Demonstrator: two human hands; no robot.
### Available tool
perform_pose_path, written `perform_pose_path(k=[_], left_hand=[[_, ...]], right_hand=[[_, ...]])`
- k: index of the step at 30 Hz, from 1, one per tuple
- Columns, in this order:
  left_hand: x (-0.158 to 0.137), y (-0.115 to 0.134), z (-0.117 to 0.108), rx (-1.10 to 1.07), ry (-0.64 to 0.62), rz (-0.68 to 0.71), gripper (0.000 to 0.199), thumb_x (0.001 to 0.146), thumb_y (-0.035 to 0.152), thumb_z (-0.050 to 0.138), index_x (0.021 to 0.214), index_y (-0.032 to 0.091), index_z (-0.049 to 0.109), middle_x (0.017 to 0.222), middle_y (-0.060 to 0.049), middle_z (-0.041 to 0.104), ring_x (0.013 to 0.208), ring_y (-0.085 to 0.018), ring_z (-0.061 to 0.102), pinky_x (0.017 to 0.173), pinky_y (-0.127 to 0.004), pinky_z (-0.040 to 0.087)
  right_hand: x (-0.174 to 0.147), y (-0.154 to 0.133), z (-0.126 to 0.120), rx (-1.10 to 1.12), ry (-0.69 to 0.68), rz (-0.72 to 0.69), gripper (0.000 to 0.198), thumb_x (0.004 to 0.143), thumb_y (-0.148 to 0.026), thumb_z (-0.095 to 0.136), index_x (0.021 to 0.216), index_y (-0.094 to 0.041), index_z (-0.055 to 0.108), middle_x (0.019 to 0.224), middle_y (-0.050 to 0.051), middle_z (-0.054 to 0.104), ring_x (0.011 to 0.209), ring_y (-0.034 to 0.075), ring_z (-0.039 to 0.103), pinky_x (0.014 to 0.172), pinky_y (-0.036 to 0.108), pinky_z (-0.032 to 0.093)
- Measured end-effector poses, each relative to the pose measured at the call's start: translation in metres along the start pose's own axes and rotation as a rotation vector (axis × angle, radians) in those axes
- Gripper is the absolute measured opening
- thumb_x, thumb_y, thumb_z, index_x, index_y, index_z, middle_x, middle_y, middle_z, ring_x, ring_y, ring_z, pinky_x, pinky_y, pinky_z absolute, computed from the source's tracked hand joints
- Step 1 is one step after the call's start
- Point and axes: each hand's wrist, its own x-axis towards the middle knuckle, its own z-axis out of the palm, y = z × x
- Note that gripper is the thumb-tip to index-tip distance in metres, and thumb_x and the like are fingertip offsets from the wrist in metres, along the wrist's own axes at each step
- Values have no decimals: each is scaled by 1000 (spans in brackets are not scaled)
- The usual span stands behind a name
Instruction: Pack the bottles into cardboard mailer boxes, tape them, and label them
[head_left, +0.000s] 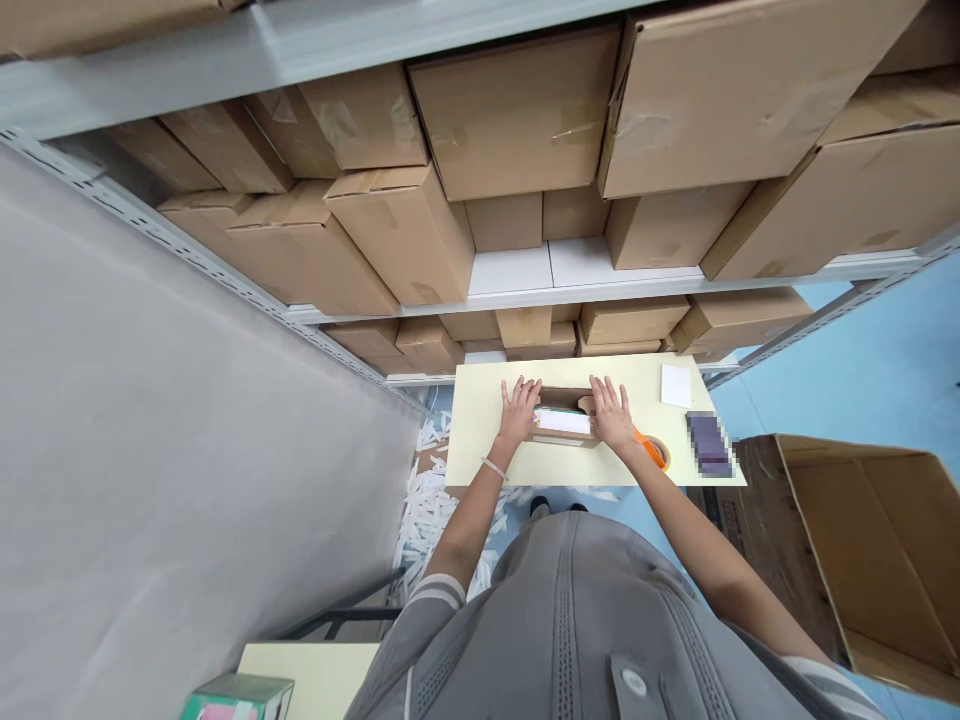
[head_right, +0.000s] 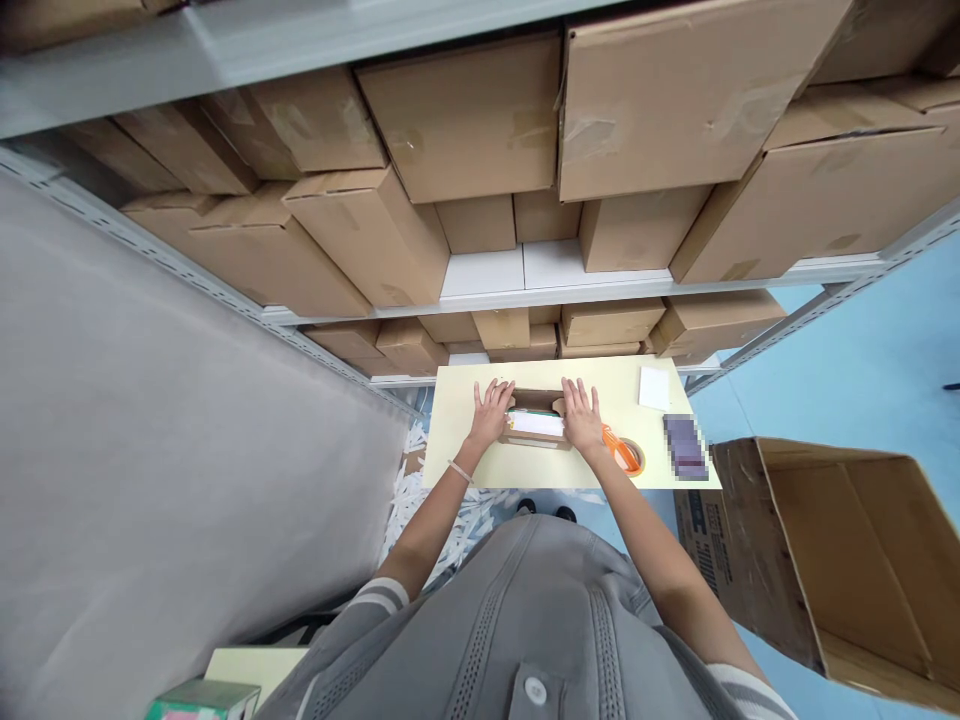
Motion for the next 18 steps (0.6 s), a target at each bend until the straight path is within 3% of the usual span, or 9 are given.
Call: perform_pose_path(k=[3,6,8,12,18], left_hand=[[-10,0,4,6,19,21,60,89,12,47,147,20,38,147,-12,50,146,-27,33,123,-63,0],[-25,1,12,-4,30,68,51,92,9,38,141,20,47,142,-11,57,141,-22,42,125,-58,-1],[-35,5,19,-9,27,76,50,95,10,34,143,19,46,144,-11,55,142,-21,42,126,-56,2],[-49,22,34,-29,23,40,51,100,25,32,151,15,36,157,-11,38,149,-23,28,126,-54,9],[-51,57,50,-68,-4,34,58,102,40,30,155,18,27,162,-7,26,152,-23,18,126,-52,10]], right_hand=[[-8,1,2,-46,-24,-72,69,83,-11,45,151,-10,33,142,16,54,145,29,33,123,52,12],[-27,-1,10,-51,-37,-113,56,90,-13,37,146,-10,44,141,15,56,142,27,38,123,50,15],[-41,-4,17,-39,-26,-99,54,96,-20,32,148,-10,41,147,15,51,144,27,36,122,52,17],[-58,-10,28,-15,-12,-43,59,100,-33,26,155,-11,28,155,14,41,147,27,31,120,55,18],[-54,-17,30,7,-18,4,61,100,-35,25,157,-12,24,157,14,37,148,29,28,120,58,16]])
